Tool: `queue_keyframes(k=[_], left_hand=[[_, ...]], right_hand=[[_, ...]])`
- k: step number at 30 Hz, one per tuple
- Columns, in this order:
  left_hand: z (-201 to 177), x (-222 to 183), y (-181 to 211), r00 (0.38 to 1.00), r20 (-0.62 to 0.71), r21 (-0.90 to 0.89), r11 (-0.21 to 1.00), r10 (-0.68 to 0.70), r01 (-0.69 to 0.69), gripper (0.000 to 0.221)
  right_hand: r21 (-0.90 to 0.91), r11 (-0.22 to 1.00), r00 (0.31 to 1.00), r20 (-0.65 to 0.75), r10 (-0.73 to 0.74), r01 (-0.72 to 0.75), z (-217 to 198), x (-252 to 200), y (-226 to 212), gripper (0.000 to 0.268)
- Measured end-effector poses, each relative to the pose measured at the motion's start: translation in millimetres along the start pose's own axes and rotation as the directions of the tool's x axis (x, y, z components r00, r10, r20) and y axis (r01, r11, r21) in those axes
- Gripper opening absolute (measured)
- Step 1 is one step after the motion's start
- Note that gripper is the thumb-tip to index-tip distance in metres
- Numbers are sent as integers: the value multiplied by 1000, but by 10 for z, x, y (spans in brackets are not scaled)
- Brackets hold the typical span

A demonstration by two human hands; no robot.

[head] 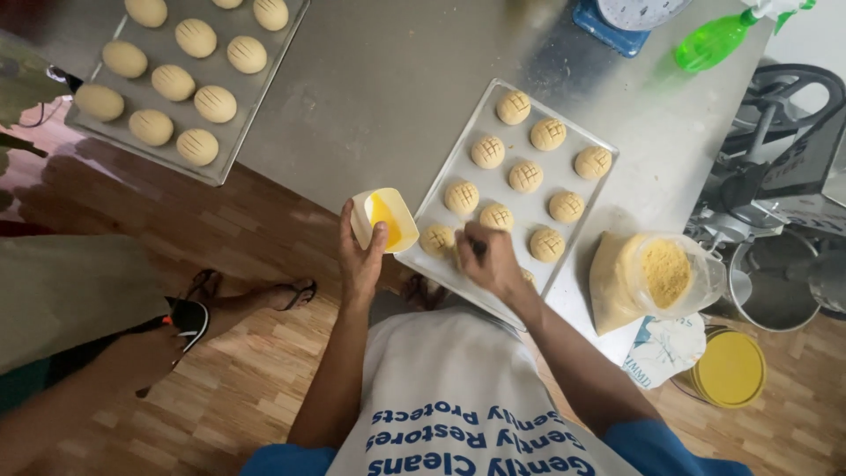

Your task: The person is arranging small dough balls on metal baking sheets and then applying a glaze to each one using a pastry brush.

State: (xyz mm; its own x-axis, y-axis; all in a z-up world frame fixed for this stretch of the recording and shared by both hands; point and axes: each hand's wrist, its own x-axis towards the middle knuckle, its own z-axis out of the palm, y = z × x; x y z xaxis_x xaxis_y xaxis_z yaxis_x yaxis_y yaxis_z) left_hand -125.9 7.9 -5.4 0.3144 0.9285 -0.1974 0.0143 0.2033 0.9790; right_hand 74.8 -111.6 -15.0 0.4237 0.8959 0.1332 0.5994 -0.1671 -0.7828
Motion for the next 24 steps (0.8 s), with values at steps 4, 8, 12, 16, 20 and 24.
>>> queue_keyframes(k=[4,8,12,16,20,24], left_hand=[[27,-15,155,999,20,23,999,-31,31,80],[103,15,96,1000,26,27,1000,-6,5,83],[137,33,87,998,49,57,998,-29,26,81],[146,12,91,999,33,65,998,-23,21,83],[129,17,89,999,32,88,996,-35,32,81],[179,34,21,999,45,107,994,-26,22,84]], right_hand=[[156,988,999,-32,11,-6,61,-28,-98,19],[90,996,986,-168,-4,19,136,106,199,22],[111,993,991,-135,-22,37,24,57,-8,22],[288,958,994,-108,28,4,-162,-28,222,13],[210,978,974,-220,61,-14,-255,-9,310,23],[305,952,990,-138,42,3,-322,-92,-63,13]])
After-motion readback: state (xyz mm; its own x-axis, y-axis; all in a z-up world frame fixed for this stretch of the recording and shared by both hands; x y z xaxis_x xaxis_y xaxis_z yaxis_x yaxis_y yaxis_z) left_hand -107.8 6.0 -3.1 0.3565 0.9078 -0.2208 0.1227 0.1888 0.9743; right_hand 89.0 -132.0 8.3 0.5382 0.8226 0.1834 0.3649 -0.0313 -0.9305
